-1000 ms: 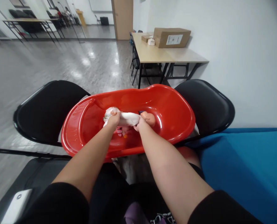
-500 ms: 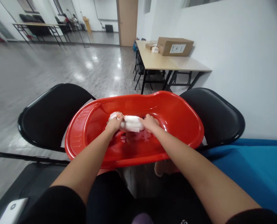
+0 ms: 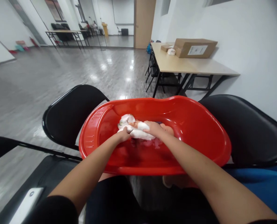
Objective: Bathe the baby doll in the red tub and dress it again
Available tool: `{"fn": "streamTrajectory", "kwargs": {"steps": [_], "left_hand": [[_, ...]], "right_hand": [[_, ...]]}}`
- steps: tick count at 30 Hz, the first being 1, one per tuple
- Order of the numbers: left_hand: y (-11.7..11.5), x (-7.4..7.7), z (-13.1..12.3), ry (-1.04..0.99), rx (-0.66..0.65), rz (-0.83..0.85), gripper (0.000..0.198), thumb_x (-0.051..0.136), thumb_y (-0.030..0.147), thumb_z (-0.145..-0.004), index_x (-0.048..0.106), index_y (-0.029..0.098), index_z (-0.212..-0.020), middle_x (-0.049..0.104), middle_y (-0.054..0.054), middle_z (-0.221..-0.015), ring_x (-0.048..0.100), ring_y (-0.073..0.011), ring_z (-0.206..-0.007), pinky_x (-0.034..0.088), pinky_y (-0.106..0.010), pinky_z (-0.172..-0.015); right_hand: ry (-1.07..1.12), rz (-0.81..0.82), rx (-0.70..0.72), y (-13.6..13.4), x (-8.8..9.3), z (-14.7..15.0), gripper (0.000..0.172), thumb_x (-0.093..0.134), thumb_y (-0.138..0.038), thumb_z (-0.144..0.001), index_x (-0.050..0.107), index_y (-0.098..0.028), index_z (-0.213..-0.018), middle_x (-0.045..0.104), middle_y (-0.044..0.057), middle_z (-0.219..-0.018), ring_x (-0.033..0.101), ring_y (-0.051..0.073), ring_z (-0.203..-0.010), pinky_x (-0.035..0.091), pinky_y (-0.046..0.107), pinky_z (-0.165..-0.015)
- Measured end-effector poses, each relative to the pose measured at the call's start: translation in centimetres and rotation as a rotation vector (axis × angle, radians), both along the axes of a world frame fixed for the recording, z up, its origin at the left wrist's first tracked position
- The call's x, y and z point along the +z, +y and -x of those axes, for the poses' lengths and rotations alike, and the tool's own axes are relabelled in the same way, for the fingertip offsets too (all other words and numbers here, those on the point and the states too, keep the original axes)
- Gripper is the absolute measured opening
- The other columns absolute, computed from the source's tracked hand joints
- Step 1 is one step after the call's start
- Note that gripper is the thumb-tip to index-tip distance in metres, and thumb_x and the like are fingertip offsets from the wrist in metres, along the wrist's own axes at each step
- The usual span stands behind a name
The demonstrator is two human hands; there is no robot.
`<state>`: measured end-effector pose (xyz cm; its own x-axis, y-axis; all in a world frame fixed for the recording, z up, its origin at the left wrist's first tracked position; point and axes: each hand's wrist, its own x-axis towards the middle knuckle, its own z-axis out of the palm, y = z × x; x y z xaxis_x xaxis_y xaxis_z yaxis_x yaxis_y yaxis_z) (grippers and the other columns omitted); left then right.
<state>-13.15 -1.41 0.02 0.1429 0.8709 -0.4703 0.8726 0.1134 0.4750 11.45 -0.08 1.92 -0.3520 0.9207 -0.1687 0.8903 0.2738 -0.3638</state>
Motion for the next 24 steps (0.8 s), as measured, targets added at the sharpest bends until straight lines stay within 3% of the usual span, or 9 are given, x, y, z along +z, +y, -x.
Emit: {"fn": "streamTrajectory", "kwargs": {"steps": [5,10,14,17,21,22,24], "left_hand": [[0.0,1.1,0.0,0.112,-0.062,-0.036,0.073,0.064,0.054,-0.083,0.047,0.019,-0.144,0.061,-0.017,-0.134,0.061,-0.0348,-0.119,0.051,-0.039,-0.095],[1.2,3.1,-0.6,0.246,-0.052,-0.056,0.089,0.061,0.055,-0.087,0.019,0.035,-0.163,0.060,-0.012,-0.138,0.062,-0.0354,-0.118,0.049,-0.046,-0.099],[2.0,3.5,-1.1,0.246,-0.044,-0.110,0.087,0.052,0.072,-0.089,0.013,0.045,-0.162,0.057,-0.011,-0.140,0.063,-0.0363,-0.114,0.050,-0.048,-0.093],[2.3,2.7,-1.4,0.270,-0.039,-0.196,0.076,0.050,0.065,-0.092,0.023,0.044,-0.160,0.054,-0.014,-0.139,0.057,-0.0377,-0.121,0.050,-0.047,-0.093],[3.0,2.1,-1.1,0.293,-0.054,-0.295,0.059,0.055,0.053,-0.090,0.050,0.035,-0.146,0.051,-0.014,-0.137,0.049,-0.0373,-0.126,0.050,-0.049,-0.093],[3.3,2.2,-0.8,0.278,-0.036,-0.296,0.061,0.058,0.053,-0.088,0.051,0.031,-0.145,0.050,-0.014,-0.139,0.049,-0.0375,-0.127,0.050,-0.049,-0.094],[3.6,2.9,-0.5,0.186,0.026,-0.290,0.079,0.065,0.051,-0.084,0.040,0.024,-0.154,0.044,-0.016,-0.149,0.046,-0.0370,-0.133,0.049,-0.049,-0.100]], "right_hand": [[0.041,-0.020,0.008,1.7,-1.6,-1.2,0.040,0.065,-0.048,-0.090,0.060,-0.027,-0.124,0.068,0.003,-0.121,0.063,0.022,-0.106,0.041,0.027,-0.084],[0.058,-0.111,-0.020,4.0,-2.7,-1.8,0.041,0.063,-0.048,-0.090,0.059,-0.026,-0.124,0.067,0.005,-0.119,0.063,0.023,-0.105,0.042,0.028,-0.084],[0.076,-0.176,-0.065,6.0,-2.5,-2.0,0.042,0.065,-0.048,-0.090,0.059,-0.026,-0.126,0.067,0.005,-0.119,0.063,0.023,-0.105,0.043,0.028,-0.084],[0.138,-0.214,-0.064,6.7,-2.4,-2.1,0.038,0.065,-0.046,-0.089,0.061,-0.026,-0.122,0.067,0.004,-0.117,0.062,0.021,-0.105,0.043,0.028,-0.087],[0.219,-0.240,-0.017,6.4,-2.3,-2.2,0.040,0.066,-0.046,-0.089,0.063,-0.026,-0.123,0.066,0.003,-0.118,0.061,0.019,-0.107,0.044,0.027,-0.091],[0.217,-0.245,0.010,6.2,-2.3,-2.2,0.041,0.067,-0.045,-0.088,0.063,-0.026,-0.124,0.066,0.002,-0.118,0.061,0.018,-0.108,0.044,0.027,-0.091],[0.197,-0.252,0.074,6.0,-2.3,-2.3,0.041,0.068,-0.046,-0.088,0.063,-0.026,-0.123,0.067,0.002,-0.117,0.061,0.018,-0.107,0.044,0.027,-0.091]]}}
